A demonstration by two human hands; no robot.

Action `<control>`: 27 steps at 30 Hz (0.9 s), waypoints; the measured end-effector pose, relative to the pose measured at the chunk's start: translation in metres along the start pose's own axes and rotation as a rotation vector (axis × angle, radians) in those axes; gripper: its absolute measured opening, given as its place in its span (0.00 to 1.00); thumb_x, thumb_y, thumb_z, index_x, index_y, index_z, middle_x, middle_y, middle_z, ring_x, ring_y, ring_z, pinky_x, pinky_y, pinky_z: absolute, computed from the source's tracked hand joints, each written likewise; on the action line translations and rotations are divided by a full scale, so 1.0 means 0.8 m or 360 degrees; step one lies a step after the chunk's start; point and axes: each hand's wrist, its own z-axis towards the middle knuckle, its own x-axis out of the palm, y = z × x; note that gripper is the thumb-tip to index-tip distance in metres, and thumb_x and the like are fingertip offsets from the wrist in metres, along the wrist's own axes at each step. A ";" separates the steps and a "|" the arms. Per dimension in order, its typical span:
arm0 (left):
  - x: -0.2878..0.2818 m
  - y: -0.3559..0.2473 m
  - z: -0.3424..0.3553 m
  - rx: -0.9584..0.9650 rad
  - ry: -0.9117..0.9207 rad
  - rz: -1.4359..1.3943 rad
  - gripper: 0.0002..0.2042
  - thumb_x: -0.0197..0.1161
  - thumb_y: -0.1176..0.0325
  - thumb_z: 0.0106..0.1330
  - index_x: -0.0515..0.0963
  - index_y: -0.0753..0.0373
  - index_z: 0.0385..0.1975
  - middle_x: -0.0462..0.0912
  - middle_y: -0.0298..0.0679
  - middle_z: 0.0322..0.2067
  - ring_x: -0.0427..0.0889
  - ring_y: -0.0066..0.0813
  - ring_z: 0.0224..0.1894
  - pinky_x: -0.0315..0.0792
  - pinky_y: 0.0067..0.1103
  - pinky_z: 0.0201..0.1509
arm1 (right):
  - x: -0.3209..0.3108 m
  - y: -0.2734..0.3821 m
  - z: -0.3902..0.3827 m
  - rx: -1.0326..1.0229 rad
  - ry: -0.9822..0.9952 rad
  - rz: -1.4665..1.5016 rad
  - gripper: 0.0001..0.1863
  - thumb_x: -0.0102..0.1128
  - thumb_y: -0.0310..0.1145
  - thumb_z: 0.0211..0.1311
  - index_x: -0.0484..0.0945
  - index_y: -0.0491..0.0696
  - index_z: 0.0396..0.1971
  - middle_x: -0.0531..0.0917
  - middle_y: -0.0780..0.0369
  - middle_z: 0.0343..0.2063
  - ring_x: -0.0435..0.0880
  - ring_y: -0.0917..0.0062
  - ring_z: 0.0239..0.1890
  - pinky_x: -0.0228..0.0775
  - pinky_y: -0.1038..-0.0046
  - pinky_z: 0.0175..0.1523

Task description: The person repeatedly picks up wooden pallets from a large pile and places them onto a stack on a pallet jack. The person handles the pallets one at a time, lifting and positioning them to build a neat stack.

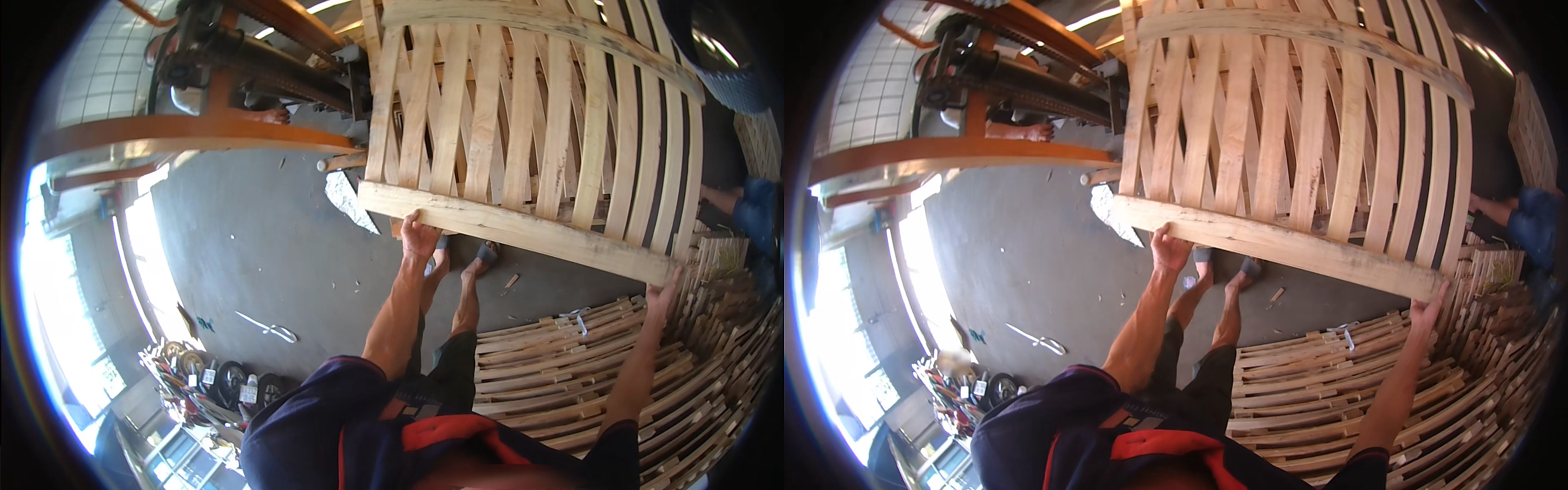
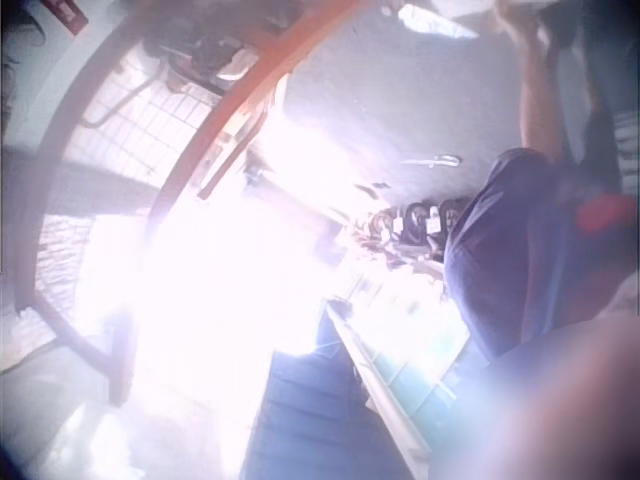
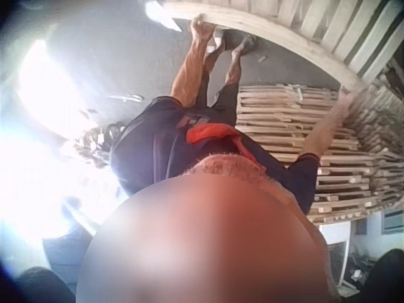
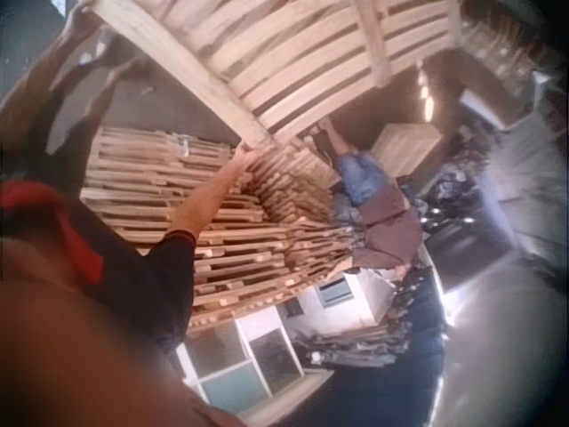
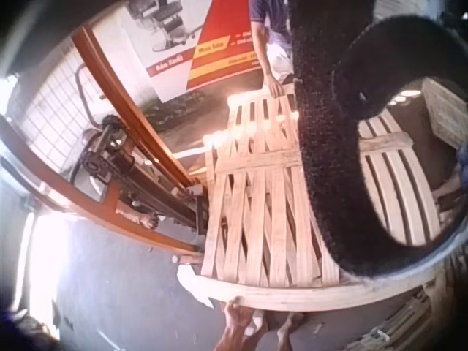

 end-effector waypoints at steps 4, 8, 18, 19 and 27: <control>-0.022 0.029 -0.003 0.0075 -0.0064 -0.0012 0.26 0.57 0.62 0.61 0.67 0.66 0.58 0.71 0.47 0.59 0.67 0.45 0.64 0.59 0.39 0.69 | 0.013 -0.027 0.070 0.0123 0.0070 -0.0018 0.34 0.63 0.57 0.60 0.71 0.51 0.60 0.78 0.65 0.56 0.74 0.73 0.60 0.64 0.66 0.64; -0.046 0.063 -0.010 0.0128 -0.0124 -0.0030 0.24 0.59 0.62 0.61 0.68 0.64 0.57 0.72 0.45 0.59 0.67 0.44 0.64 0.59 0.40 0.68 | 0.021 -0.048 0.127 0.0161 0.0202 -0.0072 0.36 0.65 0.59 0.56 0.72 0.53 0.59 0.80 0.66 0.54 0.76 0.75 0.58 0.69 0.69 0.60; -0.091 0.086 0.033 -0.0005 -0.0308 0.0049 0.20 0.60 0.58 0.68 0.70 0.64 0.53 0.71 0.45 0.59 0.66 0.44 0.65 0.57 0.41 0.72 | 0.079 -0.085 0.252 0.0201 0.0340 -0.0151 0.40 0.64 0.63 0.54 0.70 0.54 0.61 0.77 0.67 0.58 0.73 0.75 0.61 0.64 0.68 0.64; -0.097 0.087 0.040 0.0017 -0.0311 0.0062 0.19 0.60 0.59 0.68 0.71 0.64 0.53 0.71 0.45 0.59 0.66 0.44 0.65 0.57 0.40 0.72 | 0.090 -0.084 0.259 0.0139 0.0333 -0.0164 0.40 0.64 0.63 0.54 0.70 0.54 0.61 0.77 0.67 0.58 0.73 0.75 0.61 0.64 0.67 0.64; -0.152 0.068 -0.027 -0.0318 -0.0626 0.0437 0.26 0.44 0.52 0.75 0.60 0.69 0.62 0.60 0.56 0.66 0.63 0.55 0.67 0.62 0.45 0.69 | 0.146 -0.179 0.198 -0.0104 0.0246 -0.1176 0.47 0.67 0.59 0.52 0.67 0.36 0.61 0.75 0.46 0.55 0.74 0.62 0.58 0.65 0.68 0.63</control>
